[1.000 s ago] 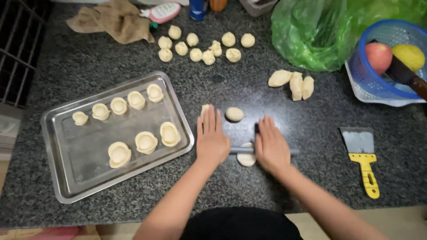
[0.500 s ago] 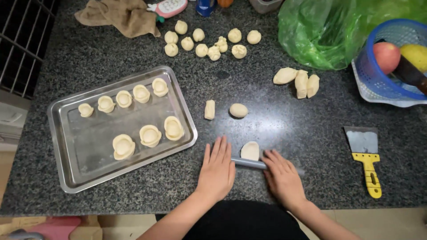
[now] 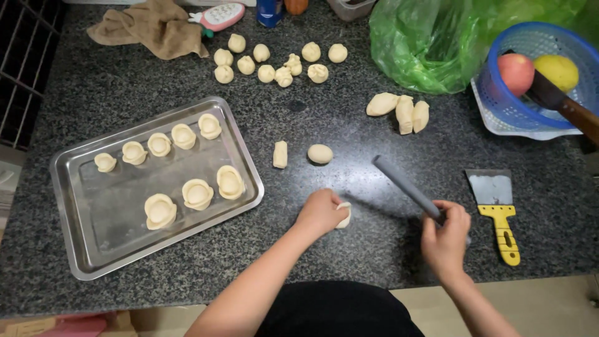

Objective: Rolling out dough balls and arranging them on a baking tray

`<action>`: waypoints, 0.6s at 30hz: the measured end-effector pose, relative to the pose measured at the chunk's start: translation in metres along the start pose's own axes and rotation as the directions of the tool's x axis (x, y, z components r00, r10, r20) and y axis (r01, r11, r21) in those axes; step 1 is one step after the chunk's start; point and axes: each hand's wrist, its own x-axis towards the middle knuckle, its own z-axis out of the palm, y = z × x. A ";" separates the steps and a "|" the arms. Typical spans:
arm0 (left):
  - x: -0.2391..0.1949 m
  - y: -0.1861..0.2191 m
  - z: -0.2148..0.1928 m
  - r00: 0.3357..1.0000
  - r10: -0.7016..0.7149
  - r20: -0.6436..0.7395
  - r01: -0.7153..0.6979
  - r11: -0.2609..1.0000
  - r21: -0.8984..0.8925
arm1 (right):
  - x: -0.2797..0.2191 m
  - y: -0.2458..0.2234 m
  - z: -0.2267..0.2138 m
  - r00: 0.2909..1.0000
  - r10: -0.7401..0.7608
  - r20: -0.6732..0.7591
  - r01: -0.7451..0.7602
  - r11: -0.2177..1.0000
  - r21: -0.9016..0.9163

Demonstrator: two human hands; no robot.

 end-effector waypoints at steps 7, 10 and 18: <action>-0.034 -0.063 0.007 0.995 -0.099 -0.026 0.065 0.804 -0.592 | 0.001 -0.046 0.022 0.988 -0.144 0.058 0.135 0.982 0.128; -0.060 -0.052 -0.015 0.987 -0.123 -0.101 0.086 0.946 -0.314 | 0.005 -0.074 0.031 0.952 -0.230 0.199 0.208 0.970 0.125; -0.078 -0.042 -0.028 0.350 0.707 -0.614 -0.458 0.701 0.547 | 0.009 -0.101 0.042 0.749 -0.367 0.552 0.376 0.921 0.102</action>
